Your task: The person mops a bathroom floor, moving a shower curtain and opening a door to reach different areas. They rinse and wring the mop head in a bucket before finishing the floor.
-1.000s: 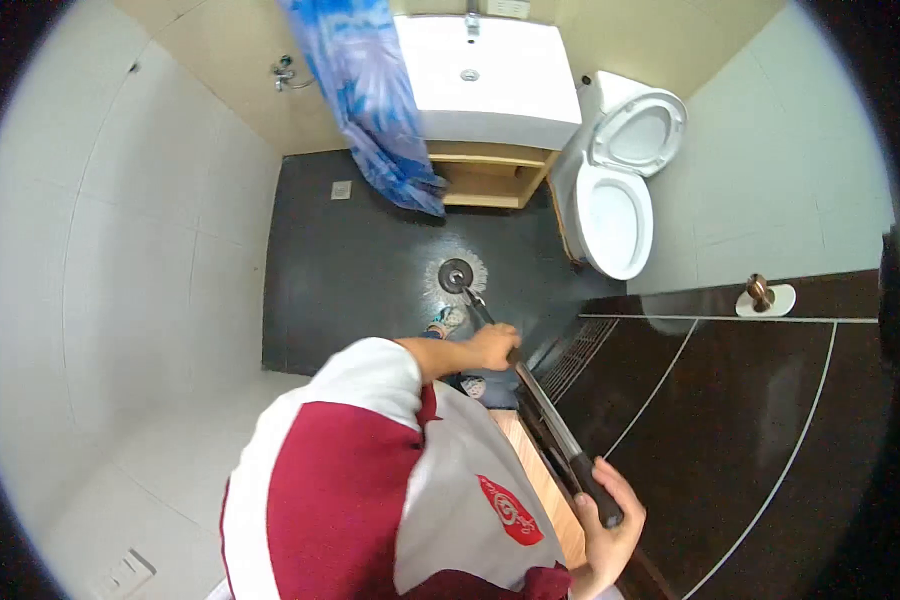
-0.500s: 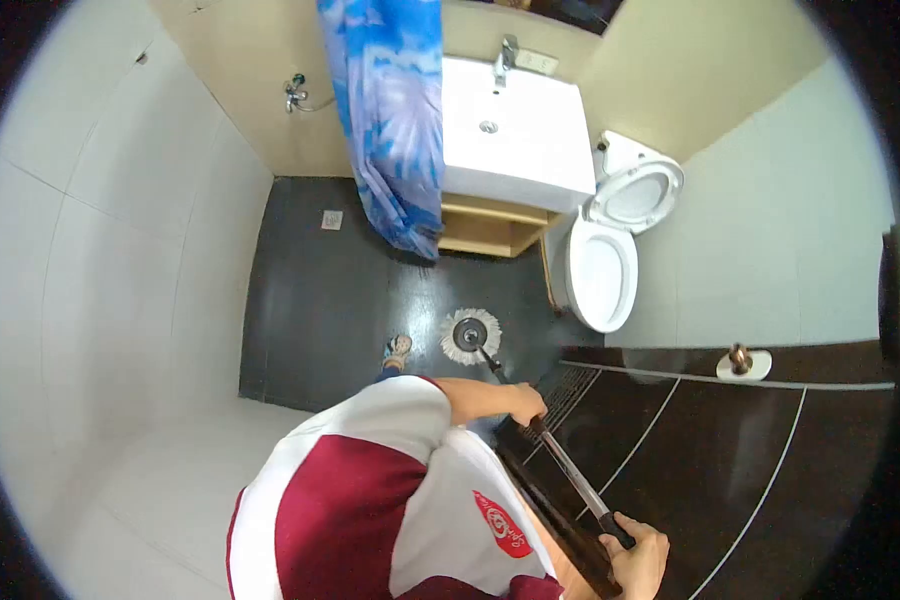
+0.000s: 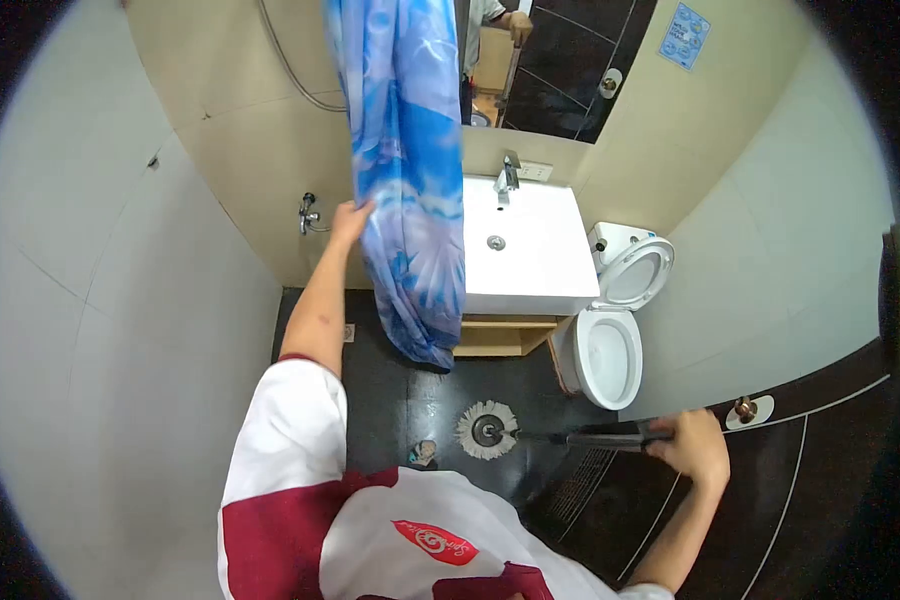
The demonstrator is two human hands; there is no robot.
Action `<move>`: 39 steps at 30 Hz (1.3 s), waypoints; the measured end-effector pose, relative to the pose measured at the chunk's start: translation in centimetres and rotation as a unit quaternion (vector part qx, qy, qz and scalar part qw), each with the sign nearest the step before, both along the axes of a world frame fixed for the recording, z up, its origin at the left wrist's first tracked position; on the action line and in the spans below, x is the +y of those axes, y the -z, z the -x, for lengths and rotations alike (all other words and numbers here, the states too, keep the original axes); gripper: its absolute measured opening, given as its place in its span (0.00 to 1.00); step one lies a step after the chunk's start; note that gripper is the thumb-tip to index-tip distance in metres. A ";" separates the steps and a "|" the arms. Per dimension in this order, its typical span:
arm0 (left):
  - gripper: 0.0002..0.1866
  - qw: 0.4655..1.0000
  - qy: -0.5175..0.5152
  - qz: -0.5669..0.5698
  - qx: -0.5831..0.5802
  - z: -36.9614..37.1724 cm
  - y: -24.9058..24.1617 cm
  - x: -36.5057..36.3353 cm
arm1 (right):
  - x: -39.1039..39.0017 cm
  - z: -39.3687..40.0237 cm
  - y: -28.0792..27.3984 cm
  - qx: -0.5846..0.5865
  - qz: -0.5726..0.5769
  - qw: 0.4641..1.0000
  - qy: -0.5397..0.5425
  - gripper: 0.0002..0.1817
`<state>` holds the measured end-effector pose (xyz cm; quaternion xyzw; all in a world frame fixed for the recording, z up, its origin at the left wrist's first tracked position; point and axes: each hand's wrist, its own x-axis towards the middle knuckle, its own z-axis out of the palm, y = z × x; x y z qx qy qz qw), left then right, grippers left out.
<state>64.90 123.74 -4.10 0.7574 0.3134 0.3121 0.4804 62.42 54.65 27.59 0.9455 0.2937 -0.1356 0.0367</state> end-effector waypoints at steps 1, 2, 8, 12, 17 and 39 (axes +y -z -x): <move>0.24 0.997 -0.066 -0.005 0.033 4.3 -6.9 -4.4 | 1.6 -1.2 0.3 0.011 0.027 1.000 0.006 0.19; 0.22 0.998 -0.059 -0.021 -0.025 6.3 -4.4 -1.3 | 3.1 -2.1 0.1 0.018 0.029 0.999 0.001 0.19; 0.23 0.935 -0.308 -0.108 -0.139 33.4 -3.2 6.5 | 6.5 -5.1 -0.5 0.031 0.049 0.998 -0.016 0.19; 0.33 0.944 -0.224 -0.223 -0.099 39.2 -19.3 -1.0 | 6.6 -6.6 0.2 0.012 0.061 0.997 -0.051 0.21; 0.41 0.908 -0.213 -0.313 -0.181 32.2 -33.5 -3.4 | 9.4 -8.5 1.2 -0.032 0.077 0.989 -0.123 0.21; 0.13 0.863 -0.161 -0.264 -0.401 13.7 -51.1 -6.3 | -8.8 -2.6 1.8 -0.095 -0.088 0.991 -0.029 0.14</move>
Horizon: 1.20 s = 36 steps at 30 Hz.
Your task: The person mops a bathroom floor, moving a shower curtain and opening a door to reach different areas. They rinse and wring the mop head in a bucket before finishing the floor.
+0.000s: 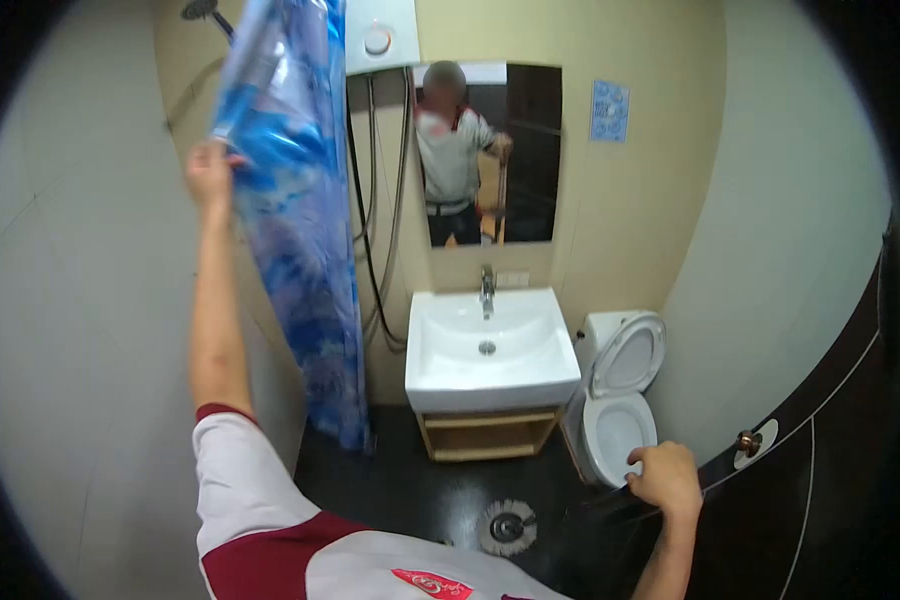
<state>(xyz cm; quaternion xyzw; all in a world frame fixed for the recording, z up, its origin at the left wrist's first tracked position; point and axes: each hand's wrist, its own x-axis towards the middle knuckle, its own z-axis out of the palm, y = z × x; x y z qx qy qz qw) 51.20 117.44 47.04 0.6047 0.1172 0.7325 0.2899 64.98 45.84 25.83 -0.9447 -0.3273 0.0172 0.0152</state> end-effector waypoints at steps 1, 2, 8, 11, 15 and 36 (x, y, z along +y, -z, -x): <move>0.15 0.990 -0.112 -0.086 0.013 4.9 -0.2 -1.7 | -1.5 -0.2 0.3 -0.001 0.004 1.000 0.006 0.14; 0.15 0.947 -0.296 -0.113 0.057 10.8 -0.5 -4.7 | -2.8 -0.6 0.7 -0.004 0.004 1.000 0.010 0.13; 0.12 0.874 -0.314 -0.368 0.045 24.5 12.6 -31.3 | -3.8 -1.8 0.8 0.055 0.011 0.998 0.007 0.12; 0.19 0.912 -0.115 -0.087 0.383 16.1 26.4 -45.6 | -2.8 -1.7 0.9 0.068 0.006 0.996 -0.051 0.12; 0.36 0.786 0.317 0.189 0.496 6.5 48.8 -56.2 | -0.9 -0.1 0.9 0.071 0.029 0.991 -0.107 0.13; 0.06 0.737 0.176 0.230 0.610 18.6 67.1 -52.9 | 5.1 14.6 8.4 0.284 0.132 0.923 -0.223 0.24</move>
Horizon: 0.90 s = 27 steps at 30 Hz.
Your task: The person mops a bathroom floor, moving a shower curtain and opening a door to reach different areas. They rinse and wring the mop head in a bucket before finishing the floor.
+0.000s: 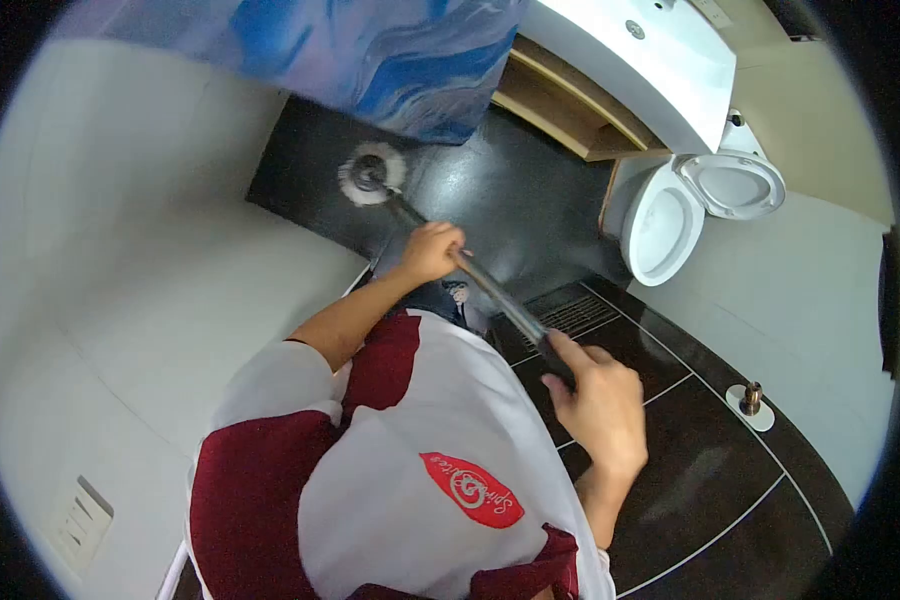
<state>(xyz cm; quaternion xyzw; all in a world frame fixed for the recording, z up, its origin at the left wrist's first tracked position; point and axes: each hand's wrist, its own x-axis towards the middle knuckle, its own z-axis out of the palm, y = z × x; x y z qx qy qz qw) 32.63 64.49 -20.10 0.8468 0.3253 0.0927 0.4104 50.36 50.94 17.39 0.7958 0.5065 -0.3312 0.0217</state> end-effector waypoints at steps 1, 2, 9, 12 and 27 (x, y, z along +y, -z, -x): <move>0.06 1.000 -0.019 -0.010 0.003 0.6 1.7 0.4 | 0.2 0.1 1.7 0.003 0.046 0.999 -0.028 0.27; 0.06 0.999 -0.038 -0.019 0.006 1.0 3.5 0.6 | 0.0 0.1 3.7 -0.009 0.045 0.998 -0.045 0.28; 0.09 0.996 -0.020 0.056 -0.062 -7.1 -1.9 -0.4 | 0.9 -0.9 -3.7 -0.119 0.076 0.990 -0.005 0.28; 0.11 0.981 0.076 0.120 -0.135 -13.2 -4.0 -4.5 | -1.7 -1.3 -7.9 -0.164 0.099 0.978 0.083 0.27; 0.08 0.962 0.224 0.042 -0.148 -18.6 -2.3 -6.7 | -7.9 -2.9 -6.5 -0.127 0.018 0.984 0.122 0.20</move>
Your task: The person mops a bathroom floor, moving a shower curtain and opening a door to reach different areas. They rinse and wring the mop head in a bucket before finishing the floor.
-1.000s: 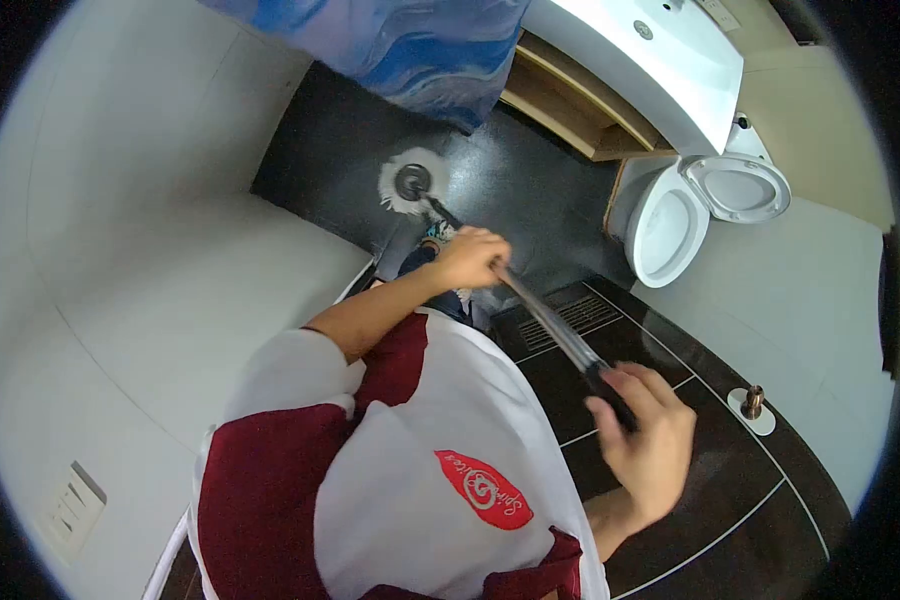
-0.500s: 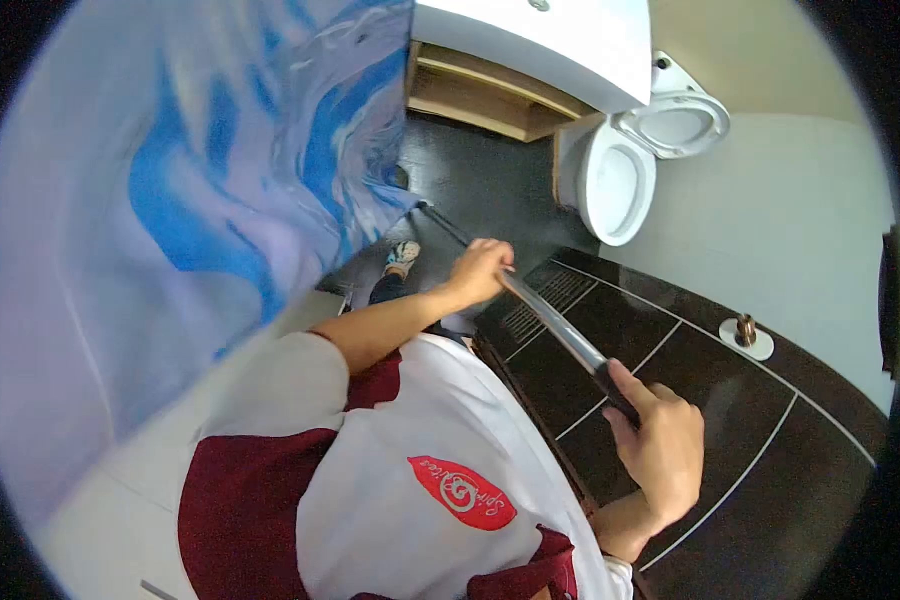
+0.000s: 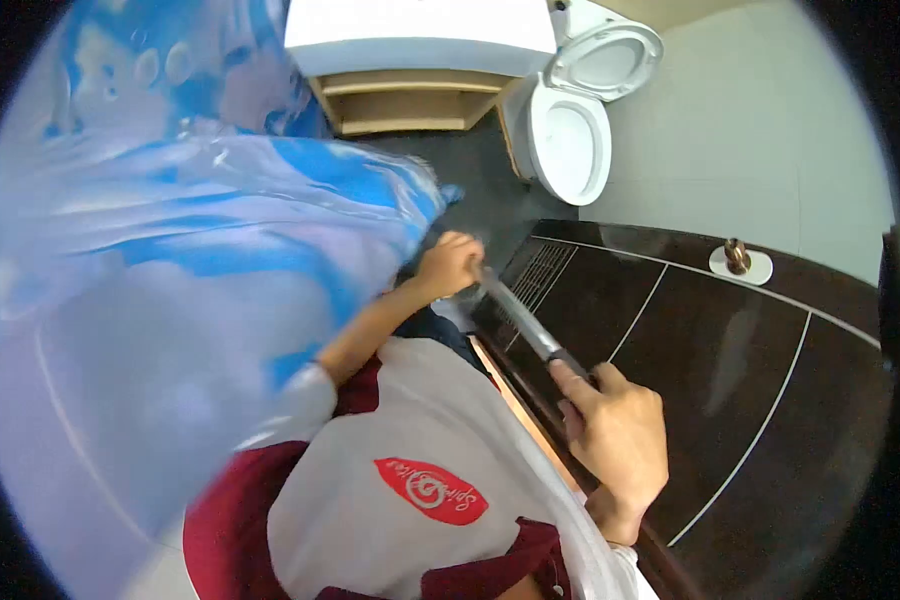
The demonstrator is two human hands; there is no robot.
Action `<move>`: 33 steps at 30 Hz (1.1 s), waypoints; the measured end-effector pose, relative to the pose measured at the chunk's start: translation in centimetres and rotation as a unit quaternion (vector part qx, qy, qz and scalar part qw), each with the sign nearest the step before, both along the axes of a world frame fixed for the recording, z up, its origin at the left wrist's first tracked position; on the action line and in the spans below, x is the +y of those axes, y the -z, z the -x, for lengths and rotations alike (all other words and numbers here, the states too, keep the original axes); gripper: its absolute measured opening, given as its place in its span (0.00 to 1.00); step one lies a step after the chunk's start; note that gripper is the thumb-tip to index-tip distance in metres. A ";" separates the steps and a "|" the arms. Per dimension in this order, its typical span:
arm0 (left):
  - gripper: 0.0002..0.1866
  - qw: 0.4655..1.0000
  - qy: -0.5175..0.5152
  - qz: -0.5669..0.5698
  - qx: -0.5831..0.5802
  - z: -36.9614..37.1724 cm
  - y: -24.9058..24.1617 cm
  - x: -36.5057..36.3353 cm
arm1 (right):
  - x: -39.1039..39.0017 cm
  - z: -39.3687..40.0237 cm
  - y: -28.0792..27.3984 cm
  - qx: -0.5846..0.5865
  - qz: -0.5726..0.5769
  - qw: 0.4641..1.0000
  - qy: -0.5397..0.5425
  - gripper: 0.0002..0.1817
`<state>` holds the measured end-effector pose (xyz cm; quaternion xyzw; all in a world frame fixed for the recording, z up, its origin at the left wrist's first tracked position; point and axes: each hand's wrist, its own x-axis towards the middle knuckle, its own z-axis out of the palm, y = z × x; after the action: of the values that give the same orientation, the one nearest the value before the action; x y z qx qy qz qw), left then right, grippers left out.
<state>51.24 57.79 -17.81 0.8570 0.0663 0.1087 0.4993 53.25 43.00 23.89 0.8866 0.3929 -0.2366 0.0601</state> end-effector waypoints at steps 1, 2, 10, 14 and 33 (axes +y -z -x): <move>0.07 1.000 -0.016 -0.015 0.009 1.1 -0.1 1.3 | -0.2 -0.7 0.8 0.020 -0.030 0.999 -0.003 0.20; 0.07 0.999 -0.032 -0.028 0.022 1.9 -0.2 2.2 | -0.6 -1.6 1.7 0.043 -0.058 0.997 -0.006 0.19; 0.16 0.979 0.036 -0.036 0.198 4.0 5.0 0.9 | -3.0 1.3 7.6 0.072 0.071 0.985 0.140 0.23; 0.13 0.985 0.120 0.037 0.116 0.9 2.3 -6.4 | -4.8 3.8 0.6 0.014 0.065 0.977 0.205 0.21; 0.13 0.820 0.537 -0.194 0.047 -6.1 3.3 -6.1 | -4.6 16.2 7.8 0.151 -0.077 0.771 0.614 0.32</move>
<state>57.35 51.70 -21.08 0.8401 -0.4032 -0.2066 0.2982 37.09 38.38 16.12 0.8937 -0.2143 -0.3225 -0.2267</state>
